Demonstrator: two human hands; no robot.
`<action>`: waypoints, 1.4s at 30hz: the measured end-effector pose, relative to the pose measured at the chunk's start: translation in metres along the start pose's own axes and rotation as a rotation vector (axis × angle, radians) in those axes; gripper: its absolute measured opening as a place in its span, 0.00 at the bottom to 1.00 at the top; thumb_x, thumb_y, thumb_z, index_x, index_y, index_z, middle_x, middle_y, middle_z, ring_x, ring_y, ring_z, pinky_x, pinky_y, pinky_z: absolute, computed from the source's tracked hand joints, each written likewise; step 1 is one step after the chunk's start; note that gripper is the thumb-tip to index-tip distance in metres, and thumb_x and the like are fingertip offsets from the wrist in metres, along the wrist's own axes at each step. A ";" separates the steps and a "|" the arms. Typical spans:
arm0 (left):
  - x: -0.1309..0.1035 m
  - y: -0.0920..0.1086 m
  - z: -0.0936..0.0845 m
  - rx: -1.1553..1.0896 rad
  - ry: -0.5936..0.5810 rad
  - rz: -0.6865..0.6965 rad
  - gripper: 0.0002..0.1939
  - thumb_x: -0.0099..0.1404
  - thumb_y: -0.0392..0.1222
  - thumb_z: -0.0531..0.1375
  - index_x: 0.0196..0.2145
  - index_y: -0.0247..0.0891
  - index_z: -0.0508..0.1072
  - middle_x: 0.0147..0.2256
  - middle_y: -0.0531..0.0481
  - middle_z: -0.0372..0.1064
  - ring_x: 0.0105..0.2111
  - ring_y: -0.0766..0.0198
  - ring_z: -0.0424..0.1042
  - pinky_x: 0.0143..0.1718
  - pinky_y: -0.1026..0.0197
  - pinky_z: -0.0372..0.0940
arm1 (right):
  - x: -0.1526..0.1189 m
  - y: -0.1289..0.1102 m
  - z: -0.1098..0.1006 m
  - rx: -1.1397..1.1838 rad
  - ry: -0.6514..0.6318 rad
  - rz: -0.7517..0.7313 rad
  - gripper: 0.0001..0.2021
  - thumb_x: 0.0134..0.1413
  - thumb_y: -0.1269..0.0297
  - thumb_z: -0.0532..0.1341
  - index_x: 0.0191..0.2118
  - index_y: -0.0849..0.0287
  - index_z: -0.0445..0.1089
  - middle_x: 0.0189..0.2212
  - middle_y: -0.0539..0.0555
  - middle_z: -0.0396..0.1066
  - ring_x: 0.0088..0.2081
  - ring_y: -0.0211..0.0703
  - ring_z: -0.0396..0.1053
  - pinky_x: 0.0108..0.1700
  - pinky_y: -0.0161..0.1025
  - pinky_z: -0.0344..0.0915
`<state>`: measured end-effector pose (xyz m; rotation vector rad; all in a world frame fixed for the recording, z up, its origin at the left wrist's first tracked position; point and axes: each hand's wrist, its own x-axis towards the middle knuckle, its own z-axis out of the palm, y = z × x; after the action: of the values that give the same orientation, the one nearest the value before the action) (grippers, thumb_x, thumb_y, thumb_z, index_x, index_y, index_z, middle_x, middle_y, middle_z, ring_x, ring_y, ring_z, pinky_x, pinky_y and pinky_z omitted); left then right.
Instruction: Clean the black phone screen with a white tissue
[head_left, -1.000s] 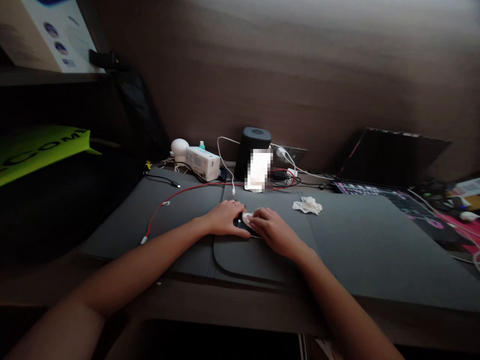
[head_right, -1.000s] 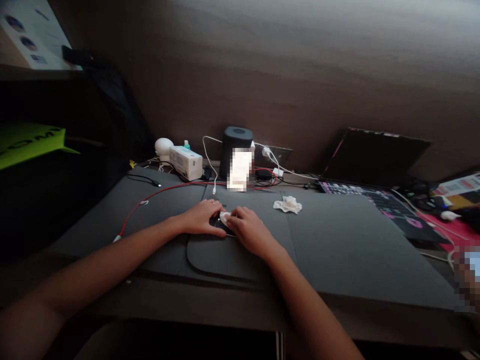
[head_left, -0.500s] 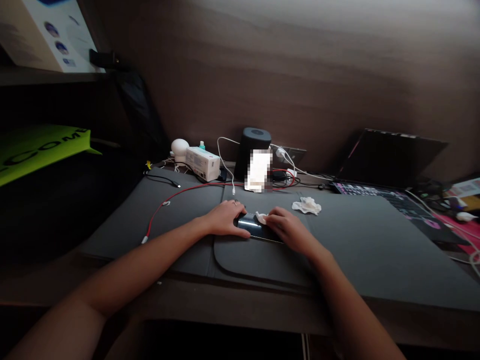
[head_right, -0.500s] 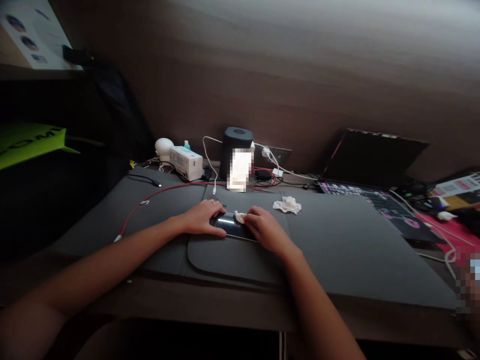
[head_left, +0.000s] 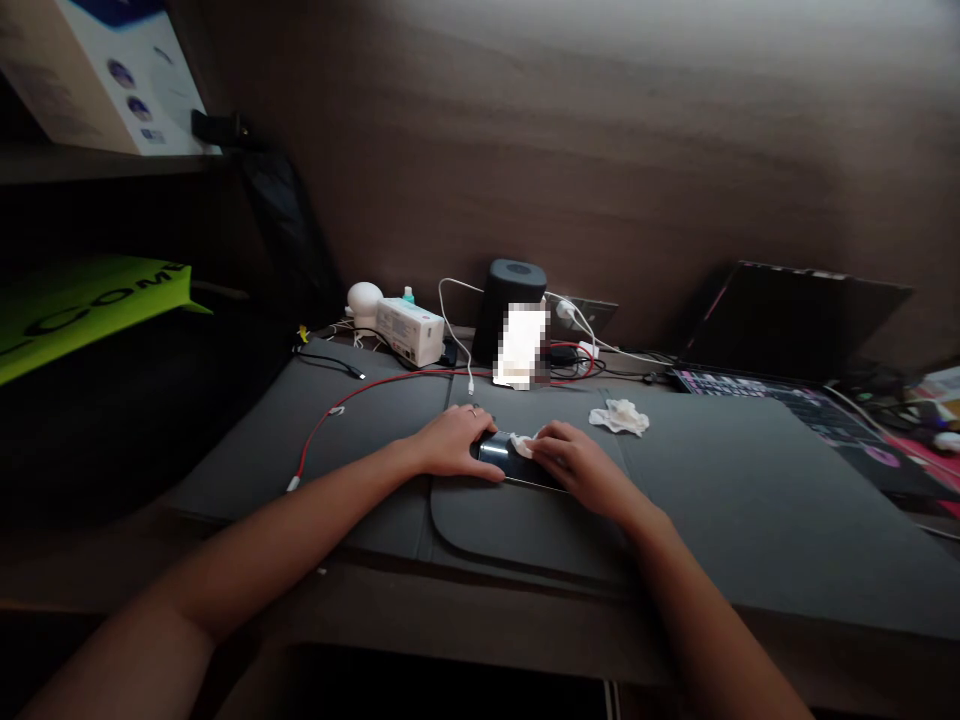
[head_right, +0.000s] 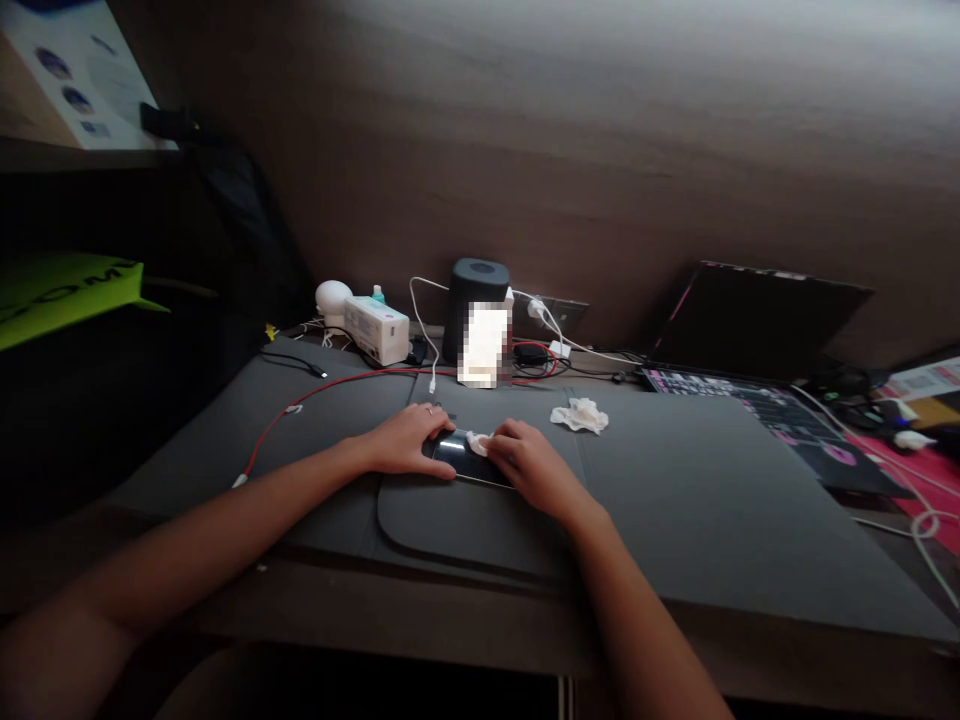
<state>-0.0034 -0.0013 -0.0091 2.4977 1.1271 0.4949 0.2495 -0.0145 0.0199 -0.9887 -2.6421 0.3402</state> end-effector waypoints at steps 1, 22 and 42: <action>0.000 0.000 0.000 0.004 0.004 0.004 0.31 0.54 0.66 0.66 0.44 0.38 0.70 0.42 0.45 0.70 0.43 0.52 0.69 0.44 0.54 0.62 | 0.002 -0.005 0.003 -0.019 -0.004 -0.009 0.15 0.69 0.60 0.52 0.48 0.57 0.74 0.40 0.60 0.69 0.41 0.49 0.67 0.44 0.45 0.66; -0.001 0.001 0.002 0.001 0.002 0.003 0.31 0.54 0.66 0.66 0.44 0.39 0.69 0.39 0.47 0.70 0.41 0.53 0.69 0.43 0.55 0.62 | 0.006 -0.016 0.012 -0.040 0.038 0.023 0.16 0.71 0.60 0.51 0.42 0.59 0.75 0.36 0.58 0.70 0.37 0.45 0.67 0.39 0.41 0.64; 0.000 0.000 0.003 0.026 0.021 0.019 0.29 0.55 0.65 0.65 0.42 0.39 0.69 0.40 0.46 0.70 0.42 0.52 0.69 0.43 0.54 0.62 | 0.009 -0.025 0.007 -0.003 -0.027 -0.069 0.14 0.69 0.57 0.54 0.52 0.52 0.73 0.46 0.59 0.70 0.47 0.51 0.66 0.53 0.49 0.62</action>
<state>-0.0026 -0.0019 -0.0115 2.5335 1.1249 0.5156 0.2256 -0.0271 0.0232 -0.8974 -2.6946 0.3363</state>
